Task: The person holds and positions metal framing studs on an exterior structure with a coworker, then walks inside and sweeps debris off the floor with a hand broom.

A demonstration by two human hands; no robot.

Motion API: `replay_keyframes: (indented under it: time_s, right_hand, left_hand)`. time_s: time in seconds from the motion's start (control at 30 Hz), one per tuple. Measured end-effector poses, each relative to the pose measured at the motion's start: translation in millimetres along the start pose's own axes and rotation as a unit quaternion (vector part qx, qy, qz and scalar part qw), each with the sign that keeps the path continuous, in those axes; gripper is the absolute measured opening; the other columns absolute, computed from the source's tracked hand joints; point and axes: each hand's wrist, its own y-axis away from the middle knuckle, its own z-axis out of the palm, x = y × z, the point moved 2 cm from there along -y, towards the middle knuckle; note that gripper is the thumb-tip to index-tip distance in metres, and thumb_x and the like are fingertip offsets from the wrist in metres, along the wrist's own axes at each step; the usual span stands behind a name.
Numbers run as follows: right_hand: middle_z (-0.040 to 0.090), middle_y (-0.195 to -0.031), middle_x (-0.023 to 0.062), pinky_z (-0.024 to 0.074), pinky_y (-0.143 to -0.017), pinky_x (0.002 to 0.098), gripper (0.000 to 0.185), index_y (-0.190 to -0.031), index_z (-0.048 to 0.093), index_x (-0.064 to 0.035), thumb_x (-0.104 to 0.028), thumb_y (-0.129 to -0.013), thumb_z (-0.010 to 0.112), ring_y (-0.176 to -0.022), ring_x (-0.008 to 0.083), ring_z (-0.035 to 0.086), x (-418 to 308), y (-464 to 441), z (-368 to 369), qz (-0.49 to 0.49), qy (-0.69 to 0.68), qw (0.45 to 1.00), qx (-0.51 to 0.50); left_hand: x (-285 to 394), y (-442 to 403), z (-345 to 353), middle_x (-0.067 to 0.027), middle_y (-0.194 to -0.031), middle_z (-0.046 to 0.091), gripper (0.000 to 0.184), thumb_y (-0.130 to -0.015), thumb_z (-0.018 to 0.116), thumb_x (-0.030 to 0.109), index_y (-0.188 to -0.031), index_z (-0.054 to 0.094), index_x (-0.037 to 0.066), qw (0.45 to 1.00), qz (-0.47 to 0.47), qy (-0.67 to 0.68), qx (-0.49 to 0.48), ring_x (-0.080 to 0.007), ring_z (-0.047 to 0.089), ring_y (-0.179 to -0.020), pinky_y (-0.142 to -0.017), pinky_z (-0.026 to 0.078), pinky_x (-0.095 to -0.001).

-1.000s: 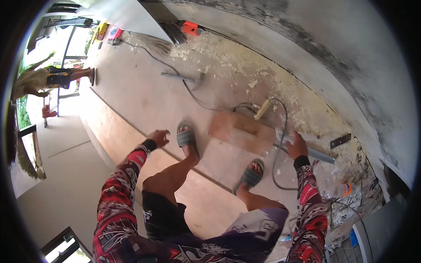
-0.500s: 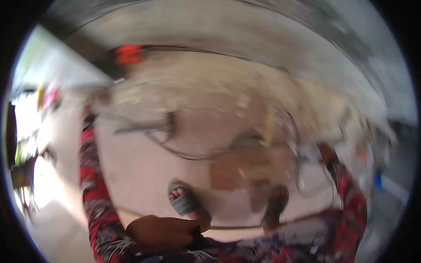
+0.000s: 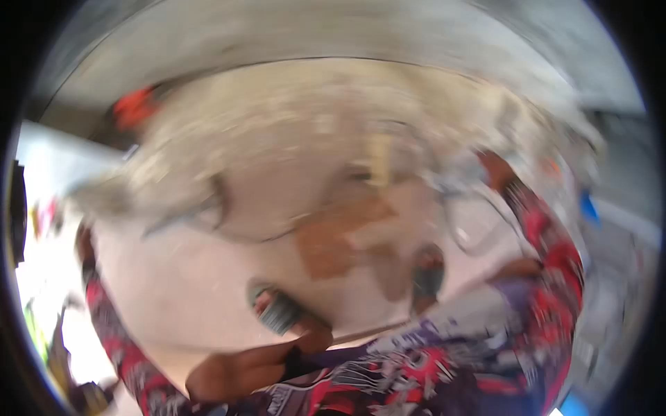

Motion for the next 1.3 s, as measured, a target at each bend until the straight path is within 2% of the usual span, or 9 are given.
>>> replay_keyframes:
  time_s: [0.13, 0.17, 0.3, 0.37, 0.5, 0.67, 0.8, 0.97, 1.3]
  right_hand:
    - [0.025, -0.165, 0.0161, 0.0326, -0.118, 0.0525, 0.105, -0.159, 0.023, -0.0106, -0.003, -0.068, 0.075, -0.149, 0.0389, 0.028, 3, -44, 54, 0.101, 0.057, 0.986, -0.121]
    - [0.023, -0.165, 0.0136, 0.0315, -0.117, 0.0576, 0.104, -0.158, 0.024, -0.0130, -0.003, -0.068, 0.075, -0.150, 0.0365, 0.027, -2, -48, 53, 0.115, 0.008, 0.986, -0.122]
    - [0.044, -0.152, 0.0174, 0.0285, -0.118, 0.0567, 0.080, -0.148, 0.042, -0.0112, -0.005, -0.075, 0.073, -0.145, 0.0356, 0.036, 11, -58, 52, 0.077, 0.003, 0.988, -0.131]
    - [0.052, -0.143, 0.0209, 0.0331, -0.116, 0.0508, 0.065, -0.141, 0.049, -0.0052, -0.009, -0.080, 0.071, -0.138, 0.0384, 0.044, 3, -59, 29, 0.087, 0.041, 0.973, -0.212]
    - [0.057, -0.134, 0.0274, 0.0399, -0.110, 0.0489, 0.053, -0.131, 0.056, 0.0028, -0.011, -0.082, 0.071, -0.127, 0.0415, 0.054, -20, -127, -46, -0.017, -0.061, 0.998, 0.019]
    - [0.059, -0.137, 0.0230, 0.0411, -0.110, 0.0420, 0.061, -0.138, 0.052, 0.0030, -0.013, -0.084, 0.073, -0.131, 0.0361, 0.055, -362, -305, -338, -0.316, -0.154, 0.912, 0.213]
    - [0.054, -0.144, 0.0176, 0.0431, -0.108, 0.0409, 0.076, -0.148, 0.040, 0.0025, -0.021, -0.086, 0.078, -0.138, 0.0253, 0.048, -552, -424, -413, -0.328, -0.563, 0.743, 0.152]
    - [0.067, -0.123, 0.0165, 0.0553, -0.093, 0.0417, 0.051, -0.129, 0.059, 0.0026, -0.024, -0.088, 0.076, -0.116, 0.0268, 0.065, -660, -459, -435, -0.275, -0.571, 0.764, 0.118]
    - [0.070, -0.106, 0.0140, 0.0621, -0.067, 0.0395, 0.031, -0.109, 0.066, 0.0049, -0.014, -0.087, 0.077, -0.091, 0.0250, 0.072, -695, -469, -524, -0.268, -0.579, 0.748, 0.185]
  left_hand:
    - [40, 102, -22, -0.0133, -0.093, 0.065, 0.017, -0.087, 0.054, 0.017, -0.094, 0.064, 0.006, 0.873, 0.045, -0.480, 0.070, -0.0328, 0.063, -0.089, -0.076, 0.051, -0.0417]
    - [45, 115, -19, -0.0099, -0.100, 0.065, 0.012, -0.083, 0.059, 0.010, -0.089, 0.068, 0.005, 0.702, 0.159, -0.692, -0.049, -0.0270, 0.065, -0.101, -0.085, 0.055, -0.0390]
    - [59, 109, 9, -0.0043, -0.099, 0.060, 0.008, -0.081, 0.062, 0.006, -0.084, 0.068, 0.011, 0.625, 0.196, -0.739, -0.158, -0.0216, 0.062, -0.105, -0.083, 0.055, -0.0384]
    - [82, 102, 24, -0.0049, -0.097, 0.060, 0.007, -0.081, 0.062, 0.007, -0.085, 0.067, 0.010, 0.670, 0.204, -0.710, -0.079, -0.0232, 0.063, -0.101, -0.083, 0.055, -0.0390]
    - [104, 99, 30, -0.0050, -0.097, 0.061, 0.008, -0.083, 0.063, 0.009, -0.089, 0.068, 0.011, 0.756, 0.199, -0.624, 0.016, -0.0251, 0.063, -0.098, -0.083, 0.055, -0.0396]
    - [65, 85, 39, -0.0055, -0.095, 0.065, 0.016, -0.083, 0.071, 0.017, -0.098, 0.071, 0.013, 0.818, 0.214, -0.533, -0.021, -0.0264, 0.065, -0.096, -0.083, 0.055, -0.0396]
    - [25, 41, 2, -0.0100, -0.104, 0.073, 0.038, -0.086, 0.073, 0.034, -0.119, 0.071, 0.015, 0.943, 0.035, -0.264, 0.201, -0.0273, 0.070, -0.098, -0.091, 0.054, -0.0382]
    - [18, 2, 26, -0.0315, -0.126, 0.063, 0.090, -0.086, 0.067, 0.055, -0.143, 0.040, -0.009, 0.883, -0.273, -0.152, 0.350, -0.0425, 0.062, -0.118, -0.101, 0.050, -0.0463]
    - [-15, 16, 67, -0.0315, -0.116, 0.066, 0.045, -0.089, 0.056, 0.023, -0.128, 0.051, 0.002, 0.853, -0.266, -0.028, 0.447, -0.0479, 0.065, -0.109, -0.096, 0.052, -0.0513]
